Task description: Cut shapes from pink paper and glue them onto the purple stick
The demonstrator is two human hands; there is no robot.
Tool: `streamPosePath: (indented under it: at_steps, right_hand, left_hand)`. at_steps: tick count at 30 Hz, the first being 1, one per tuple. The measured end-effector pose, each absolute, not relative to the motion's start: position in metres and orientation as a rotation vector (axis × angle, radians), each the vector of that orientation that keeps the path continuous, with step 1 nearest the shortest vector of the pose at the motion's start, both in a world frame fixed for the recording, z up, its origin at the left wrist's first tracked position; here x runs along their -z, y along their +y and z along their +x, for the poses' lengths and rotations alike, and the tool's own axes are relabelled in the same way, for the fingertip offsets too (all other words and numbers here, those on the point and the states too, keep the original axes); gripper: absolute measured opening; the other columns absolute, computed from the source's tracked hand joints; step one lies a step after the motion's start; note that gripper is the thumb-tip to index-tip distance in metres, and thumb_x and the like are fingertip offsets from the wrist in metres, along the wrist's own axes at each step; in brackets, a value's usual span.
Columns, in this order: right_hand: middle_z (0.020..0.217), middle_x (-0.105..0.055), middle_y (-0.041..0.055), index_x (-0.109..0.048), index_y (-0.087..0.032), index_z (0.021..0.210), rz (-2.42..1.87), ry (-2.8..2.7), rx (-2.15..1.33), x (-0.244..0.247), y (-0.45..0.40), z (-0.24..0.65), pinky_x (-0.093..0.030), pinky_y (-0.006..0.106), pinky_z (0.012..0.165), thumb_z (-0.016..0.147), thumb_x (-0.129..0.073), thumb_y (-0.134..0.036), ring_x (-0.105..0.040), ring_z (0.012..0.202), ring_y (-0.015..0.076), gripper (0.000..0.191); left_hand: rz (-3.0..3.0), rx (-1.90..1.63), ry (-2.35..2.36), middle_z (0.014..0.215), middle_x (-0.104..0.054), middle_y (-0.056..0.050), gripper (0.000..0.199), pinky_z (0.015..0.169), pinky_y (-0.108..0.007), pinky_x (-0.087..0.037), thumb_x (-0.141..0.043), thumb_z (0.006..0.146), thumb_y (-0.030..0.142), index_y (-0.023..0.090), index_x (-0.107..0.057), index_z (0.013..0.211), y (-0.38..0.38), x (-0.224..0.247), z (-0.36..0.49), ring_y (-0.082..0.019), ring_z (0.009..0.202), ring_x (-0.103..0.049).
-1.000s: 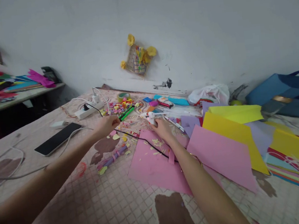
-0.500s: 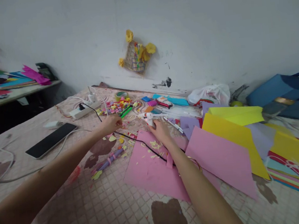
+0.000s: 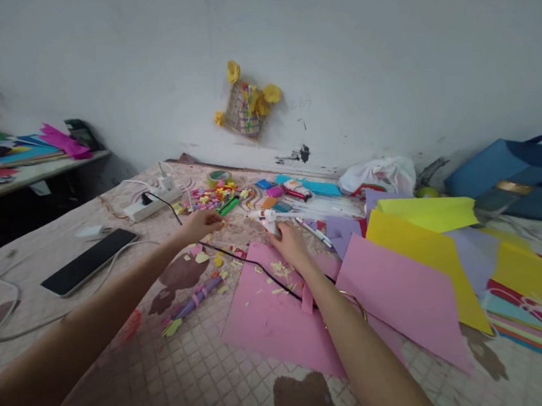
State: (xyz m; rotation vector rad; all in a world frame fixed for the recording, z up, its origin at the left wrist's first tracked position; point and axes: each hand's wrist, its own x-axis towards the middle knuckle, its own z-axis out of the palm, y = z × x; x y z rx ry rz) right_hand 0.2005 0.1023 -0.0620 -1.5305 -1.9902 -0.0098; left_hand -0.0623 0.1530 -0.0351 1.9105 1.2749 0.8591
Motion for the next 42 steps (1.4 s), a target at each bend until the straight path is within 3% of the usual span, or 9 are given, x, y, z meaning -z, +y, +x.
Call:
streamPosePath:
  at_steps: [7, 17, 29, 37, 42]
  right_hand:
    - [0.072, -0.058, 0.0057, -0.058, -0.017, 0.072, -1.500, -1.952, 0.024, 0.062, 0.100, 0.198, -0.035, 0.028, 0.063, 0.079, -0.053, -0.028, -0.050, 0.068, 0.0189, 0.014]
    - [0.075, -0.060, 0.0074, -0.058, -0.016, 0.079, -1.454, -1.860, 0.029, 0.061, 0.098, 0.196, -0.038, 0.029, 0.063, 0.078, -0.052, -0.031, -0.052, 0.069, 0.0204, 0.016]
    - [0.078, -0.062, 0.0095, -0.060, -0.015, 0.084, -1.442, -1.872, 0.017, 0.060, 0.095, 0.194, -0.040, 0.031, 0.066, 0.079, -0.051, -0.030, -0.054, 0.073, 0.0225, 0.018]
    - [0.091, -0.065, 0.0117, -0.060, -0.014, 0.101, -1.432, -1.956, -0.005, 0.065, 0.096, 0.195, -0.042, 0.034, 0.074, 0.081, -0.048, -0.028, -0.056, 0.081, 0.0250, 0.027]
    - [0.100, -0.062, 0.0145, -0.060, -0.014, 0.102, -1.438, -1.973, 0.007, 0.066, 0.095, 0.193, -0.040, 0.038, 0.082, 0.081, -0.048, -0.027, -0.054, 0.092, 0.0280, 0.027]
  left_hand:
    - [1.368, -0.975, 1.145, 0.059, -0.064, -0.004, 0.011, 0.057, -0.021, -0.050, -0.068, 0.066, 0.018, 0.011, -0.060, 0.062, 0.148, 0.033, -0.040, -0.009, 0.052, -0.058]
    - [0.913, -1.129, 1.068, 0.056, -0.062, -0.004, 0.015, 0.066, -0.026, -0.055, -0.069, 0.064, 0.008, 0.010, -0.057, 0.056, 0.144, 0.038, 0.014, -0.013, 0.056, -0.064]
    - [0.932, -1.366, 1.119, 0.062, -0.062, -0.002, 0.015, 0.060, -0.026, -0.048, -0.069, 0.062, 0.009, 0.012, -0.060, 0.073, 0.137, 0.037, 0.032, -0.011, 0.054, -0.058]
    - [0.995, -1.437, 1.132, 0.058, -0.060, 0.000, 0.009, 0.058, -0.022, -0.044, -0.063, 0.062, 0.007, 0.012, -0.060, 0.068, 0.138, 0.045, 0.038, -0.009, 0.053, -0.055]
    - [1.015, -1.476, 1.163, 0.057, -0.059, 0.001, 0.008, 0.056, -0.022, -0.043, -0.062, 0.061, 0.007, 0.012, -0.060, 0.066, 0.135, 0.050, 0.037, -0.009, 0.053, -0.054]
